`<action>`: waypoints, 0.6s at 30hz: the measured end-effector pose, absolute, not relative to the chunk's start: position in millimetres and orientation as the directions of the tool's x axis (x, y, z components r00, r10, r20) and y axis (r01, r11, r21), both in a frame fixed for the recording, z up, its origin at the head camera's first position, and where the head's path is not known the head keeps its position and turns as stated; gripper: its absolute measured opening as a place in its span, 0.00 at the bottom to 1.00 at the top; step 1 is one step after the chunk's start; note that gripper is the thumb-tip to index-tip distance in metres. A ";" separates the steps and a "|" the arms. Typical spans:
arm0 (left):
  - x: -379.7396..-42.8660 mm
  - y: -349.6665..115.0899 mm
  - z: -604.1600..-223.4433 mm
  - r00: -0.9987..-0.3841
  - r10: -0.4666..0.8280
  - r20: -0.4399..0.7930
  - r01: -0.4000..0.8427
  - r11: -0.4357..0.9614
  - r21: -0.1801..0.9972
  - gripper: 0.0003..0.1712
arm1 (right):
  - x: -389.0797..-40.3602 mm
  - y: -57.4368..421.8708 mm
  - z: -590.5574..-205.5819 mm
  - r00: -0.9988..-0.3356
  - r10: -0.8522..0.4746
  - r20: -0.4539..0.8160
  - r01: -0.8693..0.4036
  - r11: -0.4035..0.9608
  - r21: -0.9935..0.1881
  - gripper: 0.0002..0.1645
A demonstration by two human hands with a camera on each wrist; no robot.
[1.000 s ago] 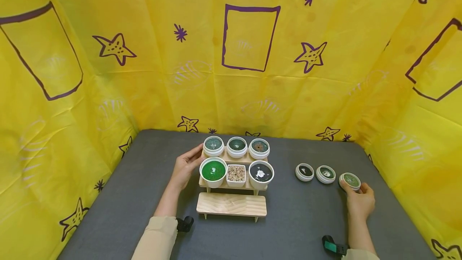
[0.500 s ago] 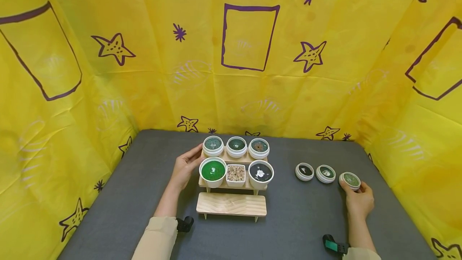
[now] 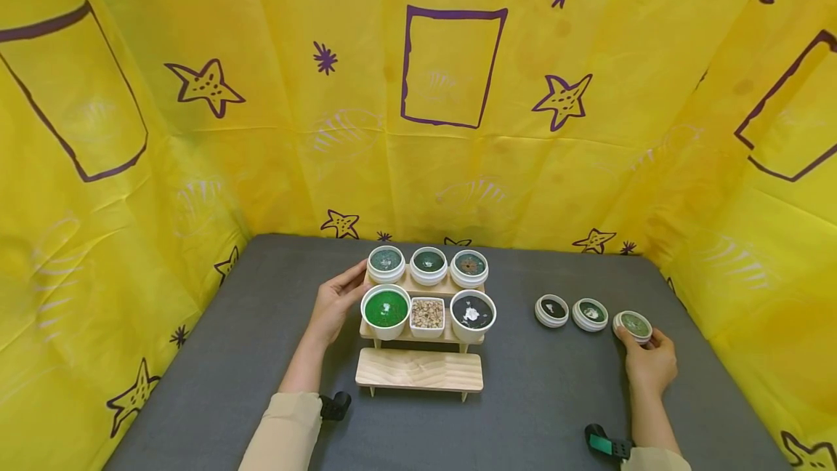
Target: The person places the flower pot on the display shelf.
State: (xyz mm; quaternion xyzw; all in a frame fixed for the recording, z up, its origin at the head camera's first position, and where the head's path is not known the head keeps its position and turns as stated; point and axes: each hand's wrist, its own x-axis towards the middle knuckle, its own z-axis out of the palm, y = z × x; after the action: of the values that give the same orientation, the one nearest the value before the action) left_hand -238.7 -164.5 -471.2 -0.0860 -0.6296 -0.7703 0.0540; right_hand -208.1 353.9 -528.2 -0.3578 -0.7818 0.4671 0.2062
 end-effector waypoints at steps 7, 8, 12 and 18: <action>-239.0 -164.3 -471.3 -0.980 0.024 0.199 0.190 -0.199 0.961 0.32 | -208.1 352.9 -527.1 -0.659 0.752 0.006 0.363 0.326 -0.873 0.44; -238.9 -164.2 -471.1 -0.980 0.024 0.198 0.189 -0.200 0.961 0.32 | -207.9 352.7 -526.9 -0.659 0.752 0.007 0.363 0.326 -0.873 0.44; -238.7 -164.2 -470.6 -0.981 0.027 0.193 0.184 -0.200 0.962 0.33 | -207.1 352.5 -527.0 -0.659 0.752 0.009 0.368 0.333 -0.868 0.45; -238.8 -164.1 -470.5 -0.982 0.030 0.188 0.178 -0.208 0.962 0.32 | -207.0 353.4 -528.4 -0.654 0.756 0.019 0.359 0.333 -0.872 0.46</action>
State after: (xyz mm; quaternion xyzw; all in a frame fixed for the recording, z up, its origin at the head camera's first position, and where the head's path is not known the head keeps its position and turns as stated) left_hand -238.8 -164.1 -470.5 -0.0828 -0.6273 -0.7729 0.0477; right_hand -207.0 353.4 -528.4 -0.3544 -0.7867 0.4562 0.2176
